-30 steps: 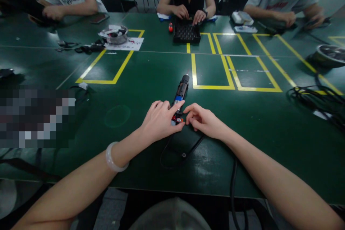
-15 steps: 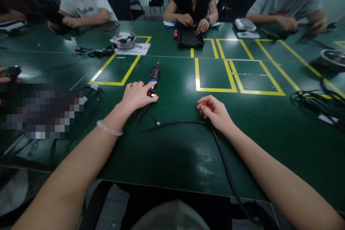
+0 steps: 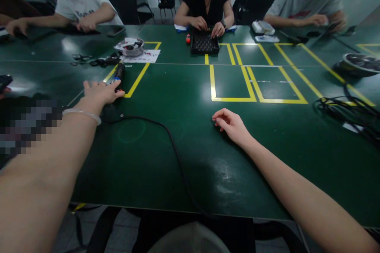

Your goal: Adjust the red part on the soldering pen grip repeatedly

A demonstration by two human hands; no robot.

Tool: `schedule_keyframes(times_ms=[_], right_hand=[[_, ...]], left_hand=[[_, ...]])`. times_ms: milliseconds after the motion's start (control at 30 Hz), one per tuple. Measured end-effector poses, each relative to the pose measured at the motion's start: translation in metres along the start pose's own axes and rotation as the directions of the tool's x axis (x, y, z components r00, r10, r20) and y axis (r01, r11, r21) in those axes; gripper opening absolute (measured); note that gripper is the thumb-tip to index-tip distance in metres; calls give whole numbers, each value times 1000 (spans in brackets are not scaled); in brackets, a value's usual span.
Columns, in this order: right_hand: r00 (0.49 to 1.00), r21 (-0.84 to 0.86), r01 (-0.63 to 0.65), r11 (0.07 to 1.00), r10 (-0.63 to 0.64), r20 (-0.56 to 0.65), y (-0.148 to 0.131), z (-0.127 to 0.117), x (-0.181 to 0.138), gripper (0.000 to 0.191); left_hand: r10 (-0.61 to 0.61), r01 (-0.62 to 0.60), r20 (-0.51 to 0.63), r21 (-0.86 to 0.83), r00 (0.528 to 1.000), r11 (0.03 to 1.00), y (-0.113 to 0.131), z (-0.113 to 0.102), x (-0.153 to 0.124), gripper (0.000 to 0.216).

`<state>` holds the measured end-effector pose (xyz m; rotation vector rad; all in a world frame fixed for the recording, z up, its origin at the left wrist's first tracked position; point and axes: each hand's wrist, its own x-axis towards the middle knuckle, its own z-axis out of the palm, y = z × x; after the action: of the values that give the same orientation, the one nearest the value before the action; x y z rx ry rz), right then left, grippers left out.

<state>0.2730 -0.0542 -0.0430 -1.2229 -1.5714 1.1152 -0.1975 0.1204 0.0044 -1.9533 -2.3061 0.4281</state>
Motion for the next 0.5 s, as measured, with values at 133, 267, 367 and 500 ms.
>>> schedule_keyframes(times_ms=[133,267,367,500], right_hand=[[1000,-34,-1,999,2,15,-2,0,0,11],[1000,-67,1,998,0,22,-3,0,-1,12],[1000,-76,-3,997,5,23,-3,0,-1,12],[1000,-79,-2,997,4,26,-3,0,-1,13]], left_hand=[[-28,29,11,-20,1000,999,-3,6,1,87],[-34,29,-92,-52,995,998,10,10,-16,84],[-34,25,-143,-64,989,998,17,12,-26,92],[-34,19,-170,-88,985,996,16,13,-29,106]])
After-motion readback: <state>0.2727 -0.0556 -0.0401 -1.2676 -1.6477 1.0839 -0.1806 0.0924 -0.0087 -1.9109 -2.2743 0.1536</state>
